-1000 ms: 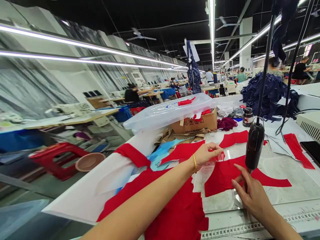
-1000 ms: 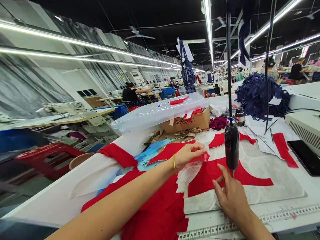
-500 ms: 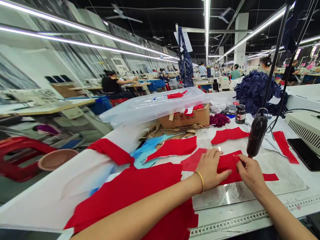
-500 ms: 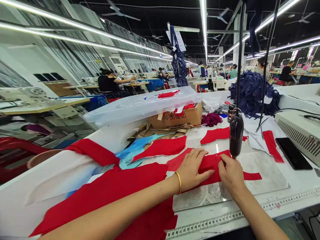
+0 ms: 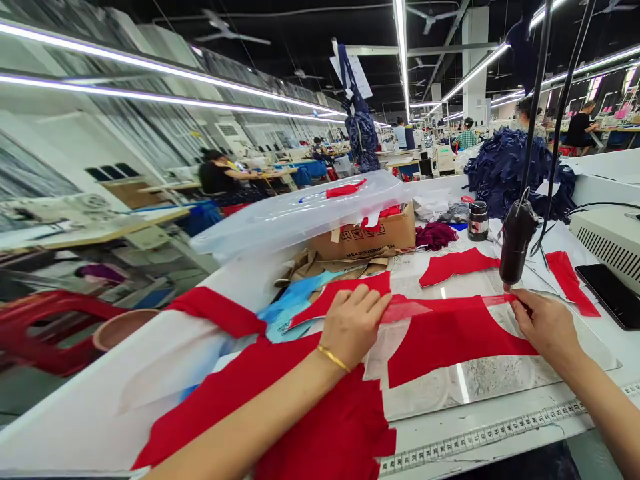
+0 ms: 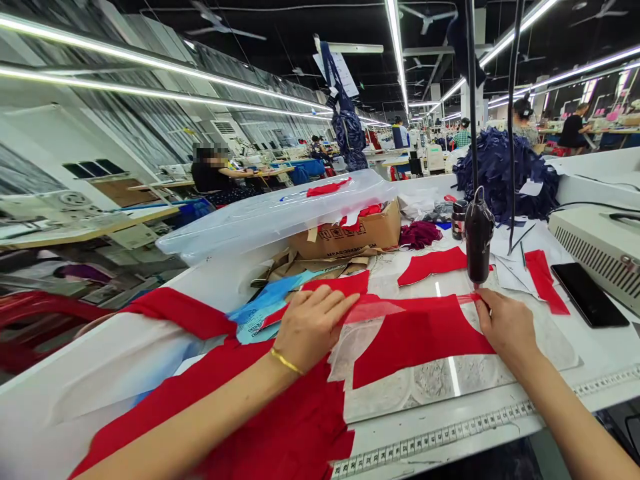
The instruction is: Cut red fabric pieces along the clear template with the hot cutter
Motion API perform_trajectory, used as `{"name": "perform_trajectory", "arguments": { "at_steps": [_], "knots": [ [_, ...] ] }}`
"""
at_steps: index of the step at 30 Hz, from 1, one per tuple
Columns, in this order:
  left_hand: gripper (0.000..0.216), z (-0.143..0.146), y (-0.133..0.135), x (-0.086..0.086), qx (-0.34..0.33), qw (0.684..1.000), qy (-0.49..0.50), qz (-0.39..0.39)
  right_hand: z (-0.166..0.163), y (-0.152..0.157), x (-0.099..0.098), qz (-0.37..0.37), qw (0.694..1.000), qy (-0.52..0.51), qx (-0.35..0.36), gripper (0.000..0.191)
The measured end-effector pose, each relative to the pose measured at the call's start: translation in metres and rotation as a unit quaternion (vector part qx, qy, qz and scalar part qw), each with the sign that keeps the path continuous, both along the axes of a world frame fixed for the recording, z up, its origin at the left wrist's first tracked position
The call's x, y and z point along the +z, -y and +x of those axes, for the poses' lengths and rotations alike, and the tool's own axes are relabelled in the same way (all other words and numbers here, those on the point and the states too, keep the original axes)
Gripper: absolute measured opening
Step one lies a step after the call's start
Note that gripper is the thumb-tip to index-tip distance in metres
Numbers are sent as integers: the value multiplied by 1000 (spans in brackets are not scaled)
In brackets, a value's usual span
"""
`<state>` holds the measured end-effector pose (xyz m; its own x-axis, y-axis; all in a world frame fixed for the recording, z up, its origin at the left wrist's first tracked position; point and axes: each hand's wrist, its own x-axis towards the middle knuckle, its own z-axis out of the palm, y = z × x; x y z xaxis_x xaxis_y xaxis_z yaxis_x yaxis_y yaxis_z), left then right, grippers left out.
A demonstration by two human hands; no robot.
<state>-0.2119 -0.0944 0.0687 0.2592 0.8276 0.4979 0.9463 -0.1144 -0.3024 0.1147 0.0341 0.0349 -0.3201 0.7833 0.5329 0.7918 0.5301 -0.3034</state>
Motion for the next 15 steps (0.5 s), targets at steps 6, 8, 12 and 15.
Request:
{"name": "perform_trajectory", "arguments": {
  "at_steps": [6,8,12,15],
  "knots": [
    [31,25,37,-27,-118,991,-67,-2,35,5,-24,11,992,73,98,32],
    [32,27,42,-31,-140,988,-70,0,41,8,-27,7,989,86,122,33],
    [35,18,50,-30,-141,986,-86,-13,36,17,-27,1,980,117,163,32],
    [32,10,56,-31,-117,988,-102,-19,19,26,-23,-6,970,149,190,31]
  ]
}}
